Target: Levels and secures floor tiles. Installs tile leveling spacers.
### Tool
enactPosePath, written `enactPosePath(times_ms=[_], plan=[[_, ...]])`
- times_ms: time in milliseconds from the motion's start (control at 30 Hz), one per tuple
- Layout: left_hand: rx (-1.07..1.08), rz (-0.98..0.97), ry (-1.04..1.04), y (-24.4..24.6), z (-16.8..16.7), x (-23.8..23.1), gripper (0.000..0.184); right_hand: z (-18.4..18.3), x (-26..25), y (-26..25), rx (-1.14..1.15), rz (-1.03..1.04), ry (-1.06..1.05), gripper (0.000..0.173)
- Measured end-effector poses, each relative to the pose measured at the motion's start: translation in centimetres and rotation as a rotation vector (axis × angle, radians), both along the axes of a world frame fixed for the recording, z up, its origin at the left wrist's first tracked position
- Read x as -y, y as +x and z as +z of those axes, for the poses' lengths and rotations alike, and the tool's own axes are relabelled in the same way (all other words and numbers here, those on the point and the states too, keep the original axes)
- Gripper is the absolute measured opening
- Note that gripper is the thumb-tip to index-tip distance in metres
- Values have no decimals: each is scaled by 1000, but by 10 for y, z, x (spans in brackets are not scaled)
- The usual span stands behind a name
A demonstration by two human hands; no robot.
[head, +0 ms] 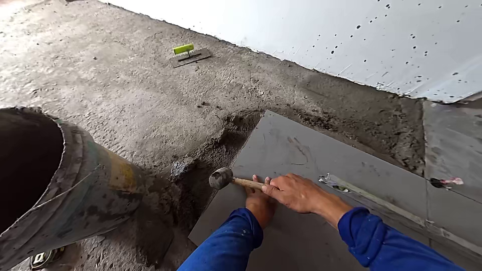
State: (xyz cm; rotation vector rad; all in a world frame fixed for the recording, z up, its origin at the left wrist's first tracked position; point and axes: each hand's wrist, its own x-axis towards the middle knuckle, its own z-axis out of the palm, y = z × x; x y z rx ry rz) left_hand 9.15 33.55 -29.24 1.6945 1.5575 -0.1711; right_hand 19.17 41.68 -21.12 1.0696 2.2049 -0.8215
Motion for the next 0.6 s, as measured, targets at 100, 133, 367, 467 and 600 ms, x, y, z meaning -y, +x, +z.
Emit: enactPosePath(times_ms=[100,133,367,467,600], plan=[[-15,-22,-7,2,0,3,58,0,1,-1,36,34,-9,62],[-5,0,-2,2,1,3,56,3,0,-2,42,32,5,62],[-78,-108,29,-3,0,-3,77,4,1,9,-7,-130,61,61],[-128,-154,92,-6,-3,0,92,-12,10,23,-140,-411,100,57],[-217,-241,68,-3,-4,-7,117,-22,10,37,-209,-752,112,59]])
